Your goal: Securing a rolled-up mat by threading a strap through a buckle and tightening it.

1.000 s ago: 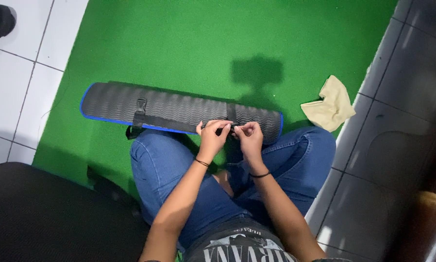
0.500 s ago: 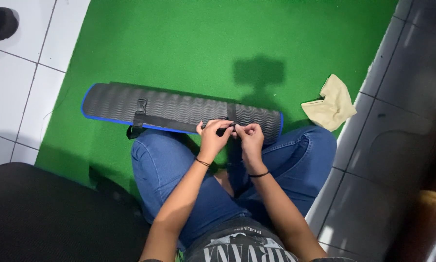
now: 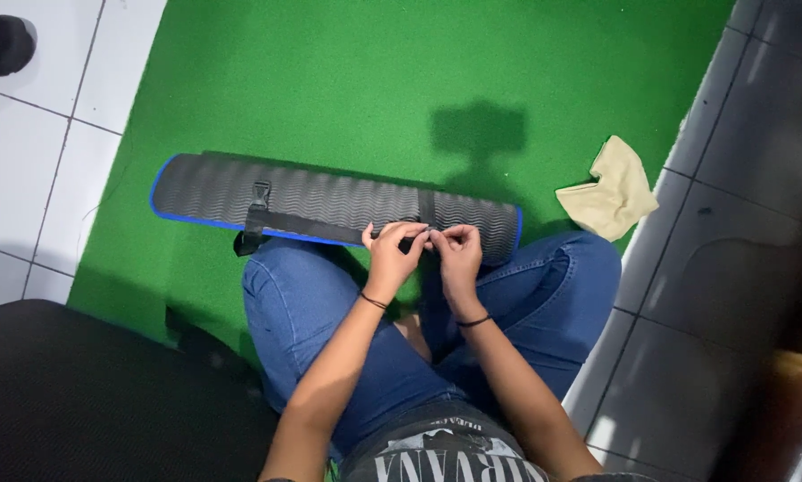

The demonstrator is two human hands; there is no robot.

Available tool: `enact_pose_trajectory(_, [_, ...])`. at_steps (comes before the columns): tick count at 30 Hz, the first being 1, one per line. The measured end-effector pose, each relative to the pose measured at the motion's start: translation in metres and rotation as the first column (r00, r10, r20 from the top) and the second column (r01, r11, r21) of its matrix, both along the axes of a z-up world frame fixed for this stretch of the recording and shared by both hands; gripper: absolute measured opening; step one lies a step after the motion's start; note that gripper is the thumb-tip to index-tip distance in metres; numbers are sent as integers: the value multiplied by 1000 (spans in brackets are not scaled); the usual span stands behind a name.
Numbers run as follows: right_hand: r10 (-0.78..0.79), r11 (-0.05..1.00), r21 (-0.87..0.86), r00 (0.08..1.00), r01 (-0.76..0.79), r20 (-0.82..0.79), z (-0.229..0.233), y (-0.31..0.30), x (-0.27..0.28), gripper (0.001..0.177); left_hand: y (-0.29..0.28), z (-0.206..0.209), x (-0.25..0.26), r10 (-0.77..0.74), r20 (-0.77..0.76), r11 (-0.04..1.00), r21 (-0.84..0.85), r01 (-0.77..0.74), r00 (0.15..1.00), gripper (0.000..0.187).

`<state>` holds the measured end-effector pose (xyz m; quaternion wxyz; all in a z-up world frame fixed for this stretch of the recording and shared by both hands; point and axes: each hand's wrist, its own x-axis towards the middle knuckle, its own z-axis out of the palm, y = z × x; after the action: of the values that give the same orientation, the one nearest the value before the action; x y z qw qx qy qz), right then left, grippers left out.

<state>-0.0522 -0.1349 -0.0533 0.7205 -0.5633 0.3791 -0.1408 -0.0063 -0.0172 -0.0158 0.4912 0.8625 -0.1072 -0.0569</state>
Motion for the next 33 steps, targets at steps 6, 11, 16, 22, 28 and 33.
enact_pose_trajectory(6, [125, 986, -123, 985, -110, 119, -10, -2, -8, 29, 2, -16, -6, -51, 222, 997, 73, 35, 974, 14])
enact_pose_trajectory(11, [226, 950, -236, 971, -203, 75, -15, -17, -8, 22, -1, -10, -5, -82, 319, 994, 96, 54, 944, 17])
enact_pose_trajectory(16, [526, 688, -539, 846, -486, -91, 12, -58, 20, 10, -1, -7, -3, -97, 354, 994, 90, 69, 930, 19])
enact_pose_trajectory(22, [875, 191, -510, 381, -839, -300, 71, -85, 78, 5, -1, -6, -5, -105, 379, 993, 89, 76, 920, 17])
enact_pose_trajectory(28, [962, 46, 199, -11, -979, -274, 8, -96, 114, 13, 2, -2, -6, -122, 347, 992, 74, 102, 930, 16])
enact_pose_trajectory(33, [951, -38, 320, -132, -947, -278, -11, -92, 131, 30, 4, -5, -5, -110, 352, 994, 62, 94, 930, 15])
